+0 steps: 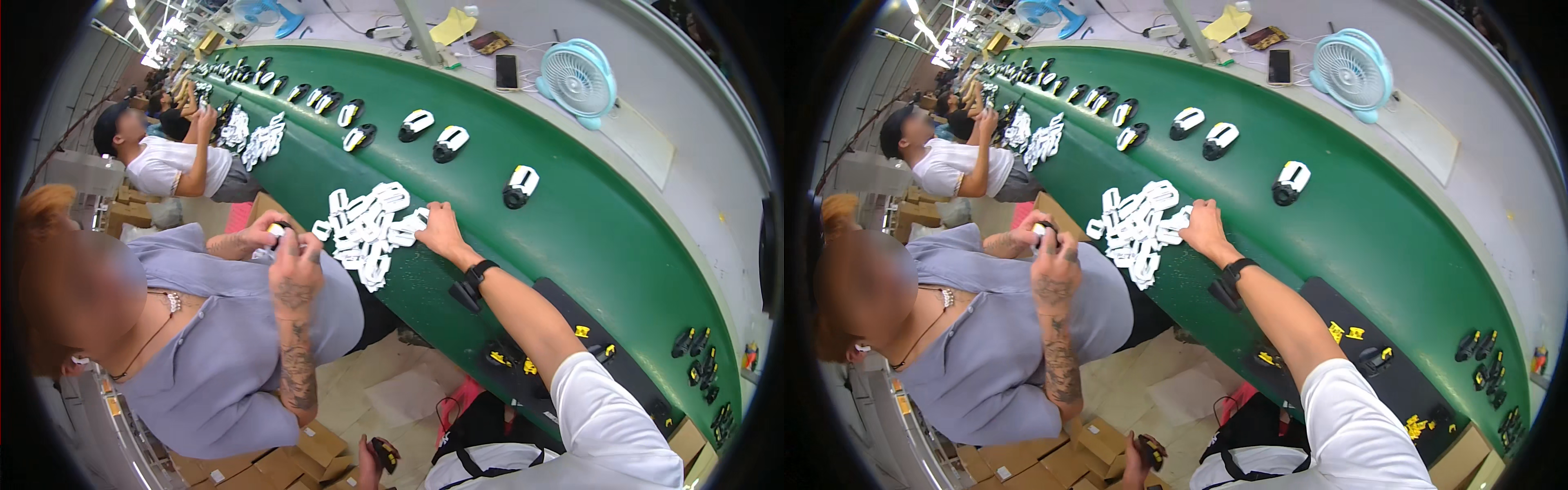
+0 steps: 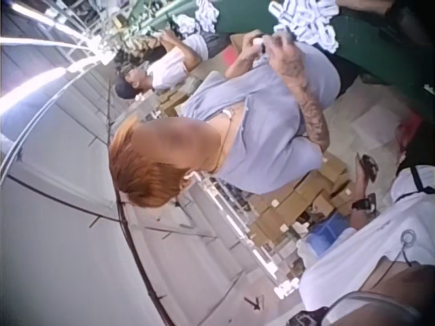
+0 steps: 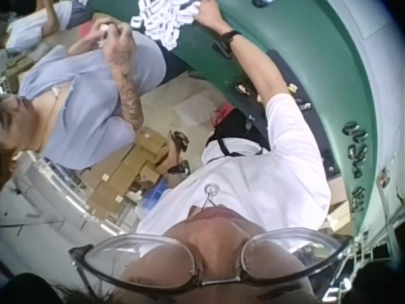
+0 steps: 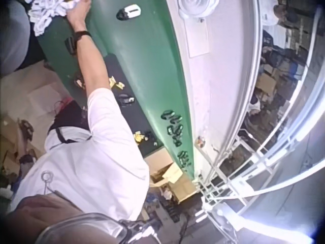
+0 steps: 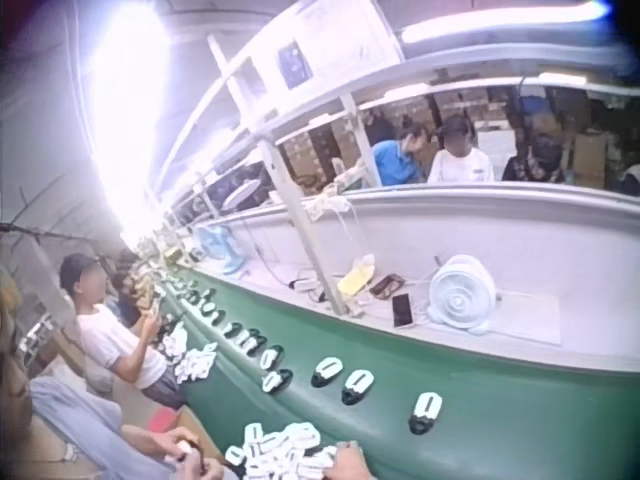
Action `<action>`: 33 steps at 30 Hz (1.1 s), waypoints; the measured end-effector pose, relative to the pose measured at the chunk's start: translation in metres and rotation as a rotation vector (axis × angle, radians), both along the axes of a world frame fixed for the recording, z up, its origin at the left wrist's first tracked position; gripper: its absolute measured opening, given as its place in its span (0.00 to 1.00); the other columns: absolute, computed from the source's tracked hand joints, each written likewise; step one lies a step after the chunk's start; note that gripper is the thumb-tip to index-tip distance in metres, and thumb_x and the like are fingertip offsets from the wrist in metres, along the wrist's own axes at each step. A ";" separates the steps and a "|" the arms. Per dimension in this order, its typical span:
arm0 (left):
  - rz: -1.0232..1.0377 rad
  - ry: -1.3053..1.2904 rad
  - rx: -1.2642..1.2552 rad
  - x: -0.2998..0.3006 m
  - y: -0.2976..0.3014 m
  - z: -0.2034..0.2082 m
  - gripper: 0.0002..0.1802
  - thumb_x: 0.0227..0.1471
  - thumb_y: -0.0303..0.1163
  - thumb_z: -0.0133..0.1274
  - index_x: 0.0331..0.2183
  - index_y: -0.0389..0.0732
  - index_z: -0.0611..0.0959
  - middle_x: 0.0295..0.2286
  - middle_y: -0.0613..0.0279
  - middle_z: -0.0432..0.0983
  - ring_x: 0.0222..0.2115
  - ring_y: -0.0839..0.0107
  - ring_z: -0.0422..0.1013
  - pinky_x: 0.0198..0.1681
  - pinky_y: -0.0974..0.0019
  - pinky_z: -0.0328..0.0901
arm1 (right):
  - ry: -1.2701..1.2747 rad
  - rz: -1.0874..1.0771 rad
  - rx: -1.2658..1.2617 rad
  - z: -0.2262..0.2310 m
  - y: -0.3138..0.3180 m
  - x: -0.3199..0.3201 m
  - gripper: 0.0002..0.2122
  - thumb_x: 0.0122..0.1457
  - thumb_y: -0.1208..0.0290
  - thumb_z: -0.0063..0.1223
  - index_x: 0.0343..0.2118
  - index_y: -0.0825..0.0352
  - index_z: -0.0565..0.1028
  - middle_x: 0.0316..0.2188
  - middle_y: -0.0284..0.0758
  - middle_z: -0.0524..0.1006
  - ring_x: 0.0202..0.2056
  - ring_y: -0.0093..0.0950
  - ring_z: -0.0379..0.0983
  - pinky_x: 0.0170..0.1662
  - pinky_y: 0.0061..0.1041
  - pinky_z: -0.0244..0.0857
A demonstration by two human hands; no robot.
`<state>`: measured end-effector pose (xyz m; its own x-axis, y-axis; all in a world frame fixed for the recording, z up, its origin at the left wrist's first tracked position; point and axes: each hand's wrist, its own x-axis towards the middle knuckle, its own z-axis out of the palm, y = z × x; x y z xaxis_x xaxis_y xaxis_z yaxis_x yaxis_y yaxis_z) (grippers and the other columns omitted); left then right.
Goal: Assemble plastic components and shells for a computer mouse or controller on an assembly line.
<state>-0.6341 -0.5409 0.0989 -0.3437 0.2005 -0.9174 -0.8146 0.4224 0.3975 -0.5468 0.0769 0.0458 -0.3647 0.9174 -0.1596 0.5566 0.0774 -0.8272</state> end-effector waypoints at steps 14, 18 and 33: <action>-0.936 -0.463 0.872 0.183 0.309 0.150 0.23 0.67 0.42 0.45 0.49 0.30 0.74 0.30 0.53 0.77 0.20 0.70 0.72 0.27 0.69 0.68 | 0.164 -0.024 -0.098 0.258 -0.257 0.280 0.31 0.48 0.71 0.65 0.58 0.68 0.69 0.45 0.42 0.71 0.46 0.36 0.74 0.47 0.33 0.71; -1.235 -0.511 1.027 0.235 0.300 0.179 0.17 0.67 0.37 0.44 0.43 0.32 0.78 0.27 0.62 0.77 0.24 0.78 0.71 0.30 0.71 0.67 | 0.470 -0.069 -0.459 0.294 -0.298 0.341 0.27 0.54 0.76 0.61 0.57 0.71 0.66 0.46 0.40 0.71 0.42 0.31 0.78 0.42 0.28 0.75; -1.382 -0.437 1.106 0.357 0.197 0.244 0.15 0.65 0.36 0.48 0.31 0.34 0.77 0.18 0.60 0.76 0.16 0.76 0.72 0.20 0.73 0.65 | 0.543 -0.082 -0.249 0.326 -0.451 0.473 0.13 0.69 0.68 0.45 0.29 0.70 0.73 0.14 0.27 0.68 0.15 0.15 0.61 0.18 0.20 0.53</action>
